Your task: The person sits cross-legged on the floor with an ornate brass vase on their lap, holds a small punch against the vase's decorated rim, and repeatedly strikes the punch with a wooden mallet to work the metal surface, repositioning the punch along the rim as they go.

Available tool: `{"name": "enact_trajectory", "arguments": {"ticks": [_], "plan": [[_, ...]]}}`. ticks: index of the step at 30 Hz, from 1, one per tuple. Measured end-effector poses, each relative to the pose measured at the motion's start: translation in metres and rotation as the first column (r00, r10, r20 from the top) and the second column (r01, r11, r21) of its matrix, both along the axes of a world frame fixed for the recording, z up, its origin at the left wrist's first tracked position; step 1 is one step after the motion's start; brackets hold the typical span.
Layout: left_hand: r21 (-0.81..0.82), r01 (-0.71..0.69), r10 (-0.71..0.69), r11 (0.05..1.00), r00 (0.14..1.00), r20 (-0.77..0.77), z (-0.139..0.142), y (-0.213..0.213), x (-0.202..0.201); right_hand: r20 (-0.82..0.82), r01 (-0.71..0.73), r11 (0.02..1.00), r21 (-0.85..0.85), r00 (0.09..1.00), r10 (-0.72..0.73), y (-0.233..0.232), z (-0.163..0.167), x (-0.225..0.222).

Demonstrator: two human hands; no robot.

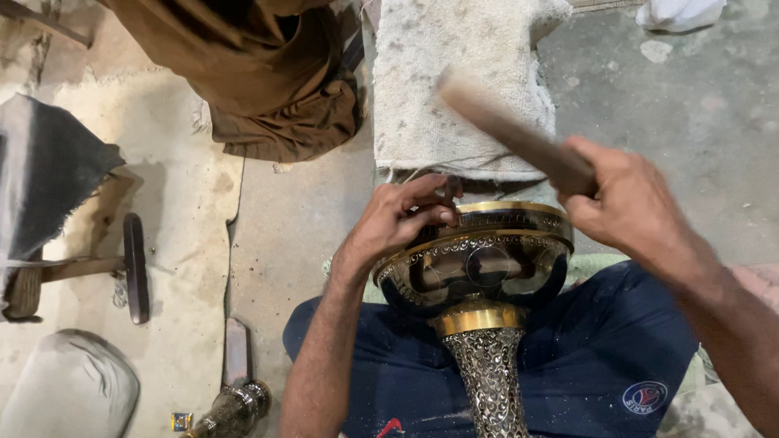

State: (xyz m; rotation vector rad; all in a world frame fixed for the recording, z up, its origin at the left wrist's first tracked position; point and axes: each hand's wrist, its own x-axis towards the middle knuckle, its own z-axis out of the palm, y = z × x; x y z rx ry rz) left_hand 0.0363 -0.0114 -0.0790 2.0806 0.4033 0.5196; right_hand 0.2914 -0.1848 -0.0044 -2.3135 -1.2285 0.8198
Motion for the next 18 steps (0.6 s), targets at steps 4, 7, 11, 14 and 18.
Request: {"name": "enact_trajectory", "arguments": {"ticks": [4,7,11,14,18], "plan": [[-0.058,0.012,-0.011,0.998,1.000,0.005,0.000,0.001,-0.001,0.463,-0.228,0.973,-0.038,0.859,0.219,0.000,-0.003,0.005],[-0.044,-0.005,0.005,0.999,1.000,-0.014,-0.001,0.000,-0.001,0.506,-0.223,0.969,-0.104,0.827,0.244,-0.002,-0.001,0.007],[-0.102,-0.025,0.028,0.995,0.999,0.026,-0.001,-0.002,0.001,0.329,-0.079,0.997,-0.006,0.941,0.077,-0.006,0.006,0.007],[-0.069,-0.042,0.041,0.997,0.999,-0.023,-0.001,0.000,0.002,-0.044,-0.001,0.961,0.277,0.999,0.014,-0.002,0.013,0.002],[0.001,0.007,-0.007,1.000,1.000,0.008,-0.003,0.004,0.004,0.360,-0.120,0.895,-0.429,0.886,0.291,0.006,0.023,-0.002]]}}
